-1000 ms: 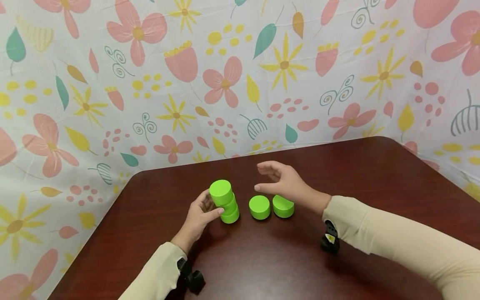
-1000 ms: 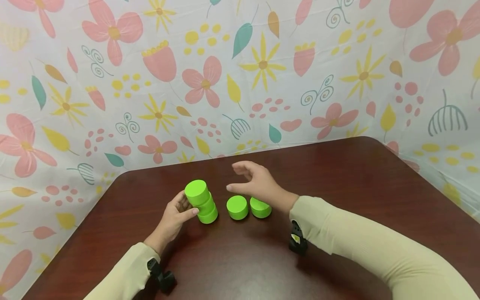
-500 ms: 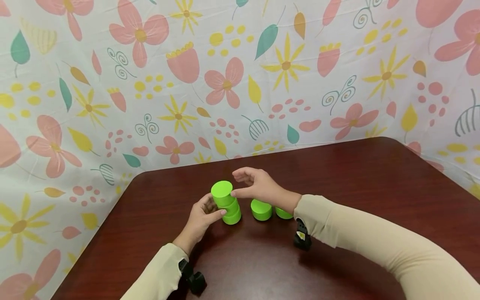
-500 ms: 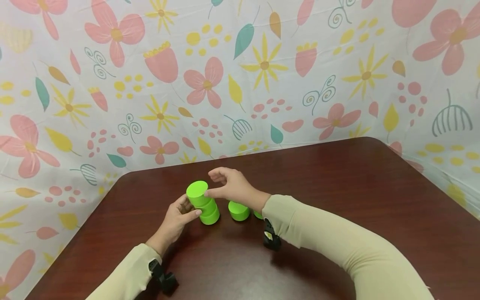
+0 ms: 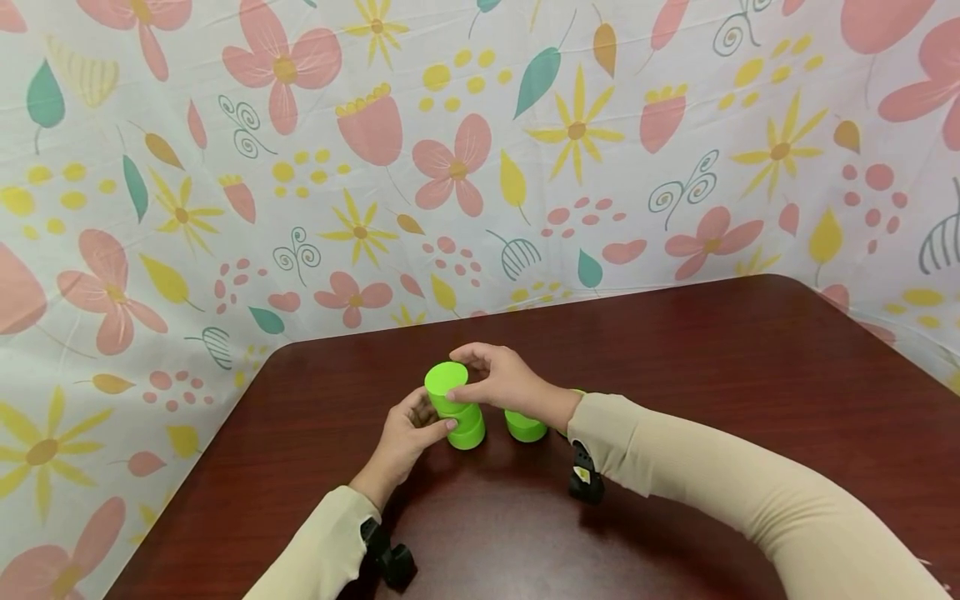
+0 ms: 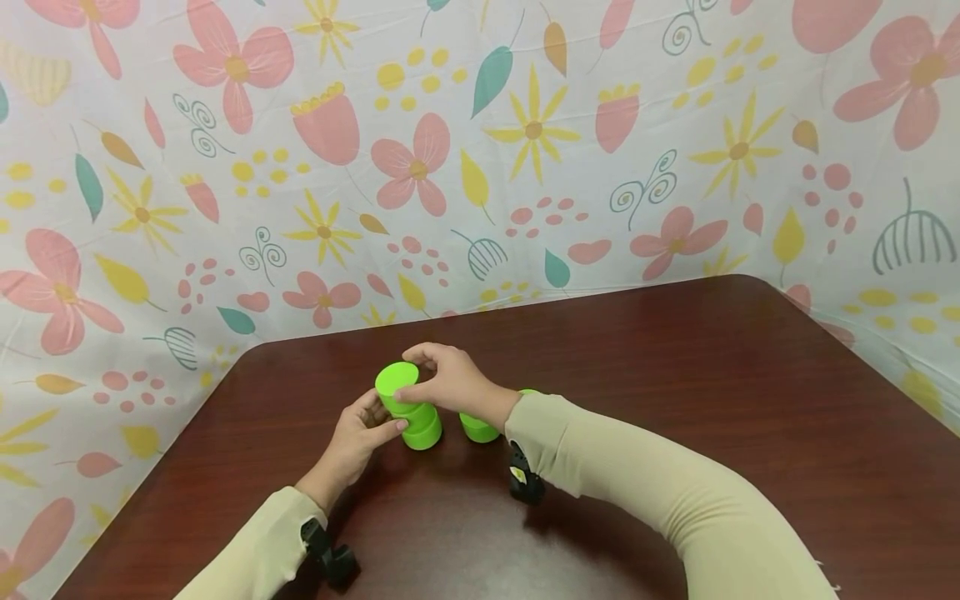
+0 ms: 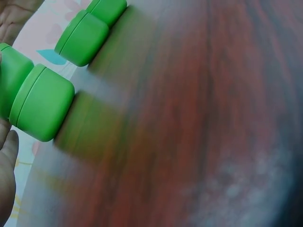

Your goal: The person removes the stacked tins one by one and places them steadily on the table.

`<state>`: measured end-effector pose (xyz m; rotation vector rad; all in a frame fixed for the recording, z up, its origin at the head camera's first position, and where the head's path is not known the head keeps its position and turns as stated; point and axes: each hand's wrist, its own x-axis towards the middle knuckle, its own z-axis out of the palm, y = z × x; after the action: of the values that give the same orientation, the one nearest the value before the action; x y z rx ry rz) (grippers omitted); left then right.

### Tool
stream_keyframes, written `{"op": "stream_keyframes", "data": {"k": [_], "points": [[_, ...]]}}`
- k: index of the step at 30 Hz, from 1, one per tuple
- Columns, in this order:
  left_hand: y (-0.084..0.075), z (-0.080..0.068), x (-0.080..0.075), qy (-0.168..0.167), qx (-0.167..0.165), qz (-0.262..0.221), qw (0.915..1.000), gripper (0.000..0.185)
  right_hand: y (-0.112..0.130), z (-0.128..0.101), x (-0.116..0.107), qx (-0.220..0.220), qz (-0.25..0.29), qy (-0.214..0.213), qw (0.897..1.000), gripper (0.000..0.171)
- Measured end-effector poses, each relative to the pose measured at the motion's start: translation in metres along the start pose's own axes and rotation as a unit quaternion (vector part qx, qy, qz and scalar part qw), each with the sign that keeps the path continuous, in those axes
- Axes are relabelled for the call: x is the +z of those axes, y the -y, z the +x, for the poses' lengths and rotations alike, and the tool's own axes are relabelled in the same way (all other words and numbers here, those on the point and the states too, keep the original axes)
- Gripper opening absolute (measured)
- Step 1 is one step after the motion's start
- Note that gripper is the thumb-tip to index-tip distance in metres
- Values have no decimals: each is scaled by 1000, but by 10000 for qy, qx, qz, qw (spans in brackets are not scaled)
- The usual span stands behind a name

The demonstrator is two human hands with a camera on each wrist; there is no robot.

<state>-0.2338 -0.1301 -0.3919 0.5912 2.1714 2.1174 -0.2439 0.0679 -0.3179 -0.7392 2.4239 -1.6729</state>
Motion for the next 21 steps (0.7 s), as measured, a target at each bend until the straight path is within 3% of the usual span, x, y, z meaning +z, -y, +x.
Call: {"op": "stream_keyframes", "data": {"k": [21], "points": [[-1, 0, -1, -27, 4, 149, 9999, 52, -5, -1, 7, -96, 83, -159, 9998, 52]]}}
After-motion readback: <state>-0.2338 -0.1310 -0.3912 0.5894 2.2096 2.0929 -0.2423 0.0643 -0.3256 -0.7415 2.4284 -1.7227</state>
